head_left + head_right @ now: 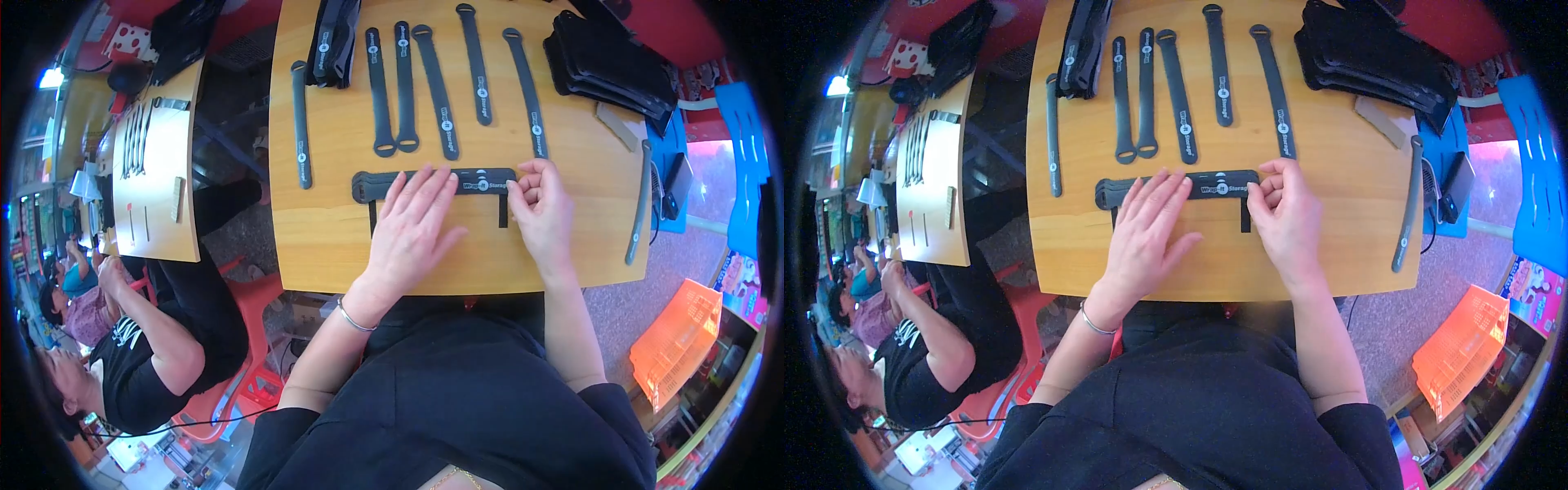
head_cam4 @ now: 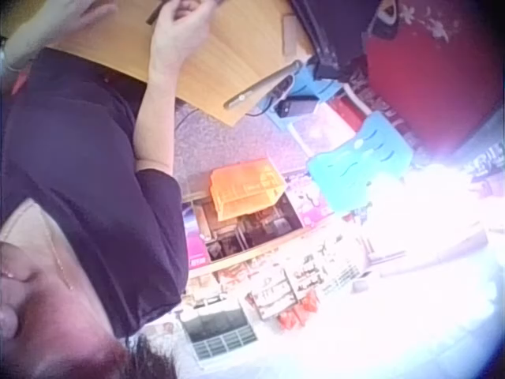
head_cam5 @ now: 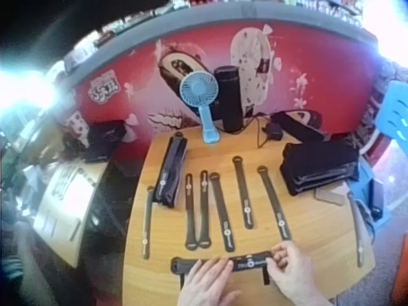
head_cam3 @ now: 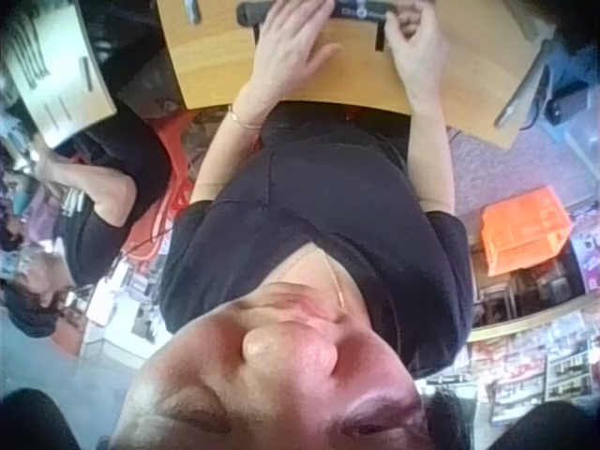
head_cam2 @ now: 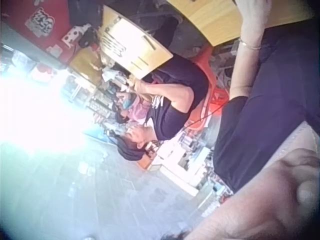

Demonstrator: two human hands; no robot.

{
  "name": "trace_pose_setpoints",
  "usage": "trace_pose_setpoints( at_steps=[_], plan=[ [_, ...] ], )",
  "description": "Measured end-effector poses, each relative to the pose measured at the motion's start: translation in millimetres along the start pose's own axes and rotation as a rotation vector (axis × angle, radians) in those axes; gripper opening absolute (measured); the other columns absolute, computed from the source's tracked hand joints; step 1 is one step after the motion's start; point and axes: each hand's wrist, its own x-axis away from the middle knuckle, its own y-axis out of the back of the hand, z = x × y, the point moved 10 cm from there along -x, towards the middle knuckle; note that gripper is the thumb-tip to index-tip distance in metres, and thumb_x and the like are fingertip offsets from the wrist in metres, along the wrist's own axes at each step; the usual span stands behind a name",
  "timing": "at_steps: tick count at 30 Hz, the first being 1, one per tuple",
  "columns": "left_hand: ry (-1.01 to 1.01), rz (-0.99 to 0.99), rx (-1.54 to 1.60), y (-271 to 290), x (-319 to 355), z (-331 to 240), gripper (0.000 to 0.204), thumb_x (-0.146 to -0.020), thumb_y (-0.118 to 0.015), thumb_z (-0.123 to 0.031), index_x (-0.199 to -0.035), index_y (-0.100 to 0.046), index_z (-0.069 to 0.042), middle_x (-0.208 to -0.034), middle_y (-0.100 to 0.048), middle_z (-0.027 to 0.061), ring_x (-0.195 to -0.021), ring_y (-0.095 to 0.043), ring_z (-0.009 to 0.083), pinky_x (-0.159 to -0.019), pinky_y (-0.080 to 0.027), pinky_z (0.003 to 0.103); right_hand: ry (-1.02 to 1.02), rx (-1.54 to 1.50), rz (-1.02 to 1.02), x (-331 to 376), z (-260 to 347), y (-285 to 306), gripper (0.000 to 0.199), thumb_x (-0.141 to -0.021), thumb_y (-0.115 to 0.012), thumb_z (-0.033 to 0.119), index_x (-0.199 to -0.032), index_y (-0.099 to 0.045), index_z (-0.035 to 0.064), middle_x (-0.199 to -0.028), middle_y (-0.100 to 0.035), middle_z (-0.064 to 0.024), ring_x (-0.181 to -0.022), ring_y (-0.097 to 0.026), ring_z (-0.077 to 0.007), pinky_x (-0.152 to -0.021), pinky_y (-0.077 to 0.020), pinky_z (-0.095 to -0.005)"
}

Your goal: The recorder is arranging and aligning black fabric or silicone strips on a wooden workbench.

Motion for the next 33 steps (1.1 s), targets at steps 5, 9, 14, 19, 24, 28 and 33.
trace_pose_setpoints(
  at_steps=[5,9,14,19,24,28,33],
  plan=[
    [-0.002,0.118,-0.069,-17,2,-4,0.06,-0.082,-0.061,-0.036,-0.129,-0.048,-0.001,-0.139,-0.042,0.0106,-0.133,-0.033,0.0266,-0.11,-0.021,0.046,0.002,0.028,0.011,0,4,0,0.024,-0.081,-0.065,0.001,-0.101,-0.053,0.0023,-0.067,-0.056,-0.0026,-0.055,-0.054,-0.0084,-0.051,-0.0447,-0.0241],
    [0.0,0.148,-0.066,-21,4,-5,0.066,-0.081,-0.062,-0.036,-0.134,-0.043,-0.002,-0.143,-0.037,0.0111,-0.135,-0.029,0.0286,-0.111,-0.018,0.049,0.022,0.044,0.006,0,3,1,0.024,-0.081,-0.065,0.002,-0.101,-0.053,0.0023,-0.067,-0.056,-0.0031,-0.054,-0.055,-0.0093,-0.05,-0.0448,-0.0247],
    [0.001,0.156,-0.087,-24,6,-5,0.068,-0.081,-0.062,-0.037,-0.135,-0.042,-0.002,-0.144,-0.035,0.0114,-0.137,-0.027,0.029,-0.111,-0.016,0.049,0.041,0.046,-0.006,1,5,1,0.024,-0.08,-0.066,0.001,-0.1,-0.053,0.0025,-0.066,-0.056,-0.0029,-0.054,-0.055,-0.0094,-0.05,-0.0447,-0.0248],
    [-0.007,0.155,-0.097,-25,8,-6,0.071,-0.08,-0.062,-0.039,-0.136,-0.04,-0.002,-0.146,-0.032,0.012,-0.138,-0.025,0.0294,-0.111,-0.015,0.05,0.051,0.028,-0.017,3,7,2,0.024,-0.079,-0.066,0.0,-0.1,-0.053,0.0024,-0.068,-0.055,-0.0034,-0.054,-0.054,-0.01,-0.05,-0.0449,-0.0249],
    [-0.024,0.166,-0.104,-25,10,-6,0.074,-0.079,-0.063,-0.041,-0.137,-0.037,-0.002,-0.147,-0.031,0.0126,-0.138,-0.024,0.03,-0.111,-0.014,0.05,0.15,0.104,-0.076,5,11,7,0.026,-0.079,-0.067,-0.001,-0.101,-0.053,0.0004,-0.077,-0.052,-0.0059,-0.058,-0.052,-0.0104,-0.051,-0.0454,-0.0245],
    [-0.034,0.131,-0.078,-10,14,-3,0.077,-0.082,-0.059,-0.044,-0.139,-0.033,0.0,-0.148,-0.026,0.0169,-0.139,-0.02,0.0327,-0.112,-0.012,0.049,0.148,0.034,-0.09,8,5,11,0.023,-0.08,-0.065,-0.001,-0.101,-0.054,0.0,-0.08,-0.053,-0.0065,-0.058,-0.053,-0.0107,-0.053,-0.0469,-0.0245],
    [0.073,0.068,-0.241,5,29,24,0.077,-0.085,-0.052,-0.05,-0.139,-0.032,0.001,-0.148,-0.025,0.0194,-0.14,-0.017,0.0337,-0.112,-0.013,0.049,0.292,-0.035,-0.055,18,17,15,0.026,-0.084,-0.058,-0.001,-0.11,-0.056,0.0018,-0.093,-0.061,-0.01,-0.077,-0.064,-0.0175,-0.067,-0.0516,-0.0269]
  ],
)
